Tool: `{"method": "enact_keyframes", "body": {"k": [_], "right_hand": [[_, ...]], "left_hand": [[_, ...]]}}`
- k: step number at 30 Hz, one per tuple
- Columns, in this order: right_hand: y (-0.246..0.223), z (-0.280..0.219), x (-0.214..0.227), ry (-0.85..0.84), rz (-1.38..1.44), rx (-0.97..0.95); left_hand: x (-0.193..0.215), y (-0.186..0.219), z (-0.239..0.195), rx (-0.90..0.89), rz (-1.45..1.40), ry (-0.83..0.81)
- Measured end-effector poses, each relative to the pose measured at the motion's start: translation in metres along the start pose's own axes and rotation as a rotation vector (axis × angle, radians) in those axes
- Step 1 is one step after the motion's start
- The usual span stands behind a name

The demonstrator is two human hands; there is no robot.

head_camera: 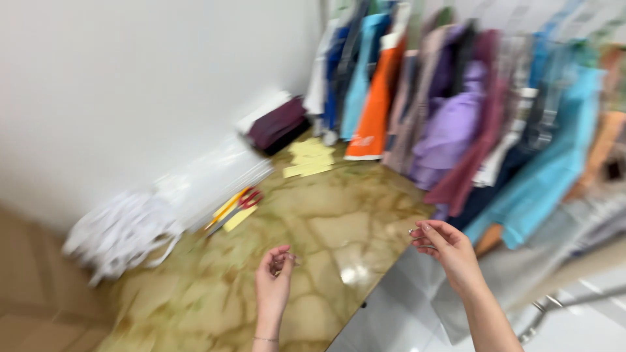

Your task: The person takes a maroon shirt from a clothing rack, lays it on a table, and folds it neatly before placing it on a stack. They then take a beige long-sleeved shirt with a graphic print, fold it in the same manner, and place it on the stack.

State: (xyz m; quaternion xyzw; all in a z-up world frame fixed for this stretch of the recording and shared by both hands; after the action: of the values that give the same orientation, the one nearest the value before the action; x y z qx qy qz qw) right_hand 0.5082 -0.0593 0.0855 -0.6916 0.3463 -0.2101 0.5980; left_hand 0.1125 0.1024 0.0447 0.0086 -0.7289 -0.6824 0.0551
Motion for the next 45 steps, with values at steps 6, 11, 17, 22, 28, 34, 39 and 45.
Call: {"method": "enact_keyframes", "body": {"k": [6,11,17,22,28,34,39,45], "right_hand": [[-0.03,-0.013,0.151,0.321,0.108,0.101],[-0.084,-0.028,0.248,0.513,0.128,0.26],[-0.21,-0.004,0.314,0.701,-0.058,0.48],[-0.268,0.093,0.355,0.706,-0.286,0.559],[-0.254,0.2,0.384,0.701,-0.4,0.485],[-0.259,0.219,0.387,0.653,-0.12,0.472],[-0.297,0.167,0.373,0.639,-0.174,0.504],[-0.303,0.103,0.37,0.673,-0.178,0.456]], "left_hand": [[-0.199,0.031,-0.034,-0.113,0.029,-0.421],[-0.339,0.125,-0.128,-0.235,0.052,-0.792],[-0.464,0.212,-0.225,-0.416,0.036,-1.058],[-0.544,0.268,-0.277,-0.512,0.01,-1.203],[-0.603,0.271,-0.29,-0.579,0.248,-1.172],[-0.621,0.271,-0.301,-0.515,0.22,-1.22],[-0.635,0.266,-0.308,-0.572,0.258,-1.181],[-0.616,0.267,-0.342,-0.591,0.302,-1.336]]}}
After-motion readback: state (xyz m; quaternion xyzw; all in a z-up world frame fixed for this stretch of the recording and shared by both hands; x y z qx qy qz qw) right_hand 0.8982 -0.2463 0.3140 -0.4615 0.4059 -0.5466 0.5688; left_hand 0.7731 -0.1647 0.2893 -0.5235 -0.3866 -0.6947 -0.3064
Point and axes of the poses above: each hand's wrist, its own z-axis towards the middle knuckle, its own x-axis out of the back of the hand, y = z × x, the point moved 10 cm from there along z, towards the middle knuckle, and after that the axes turned 6 degrees about y, right-handed, at the moved point
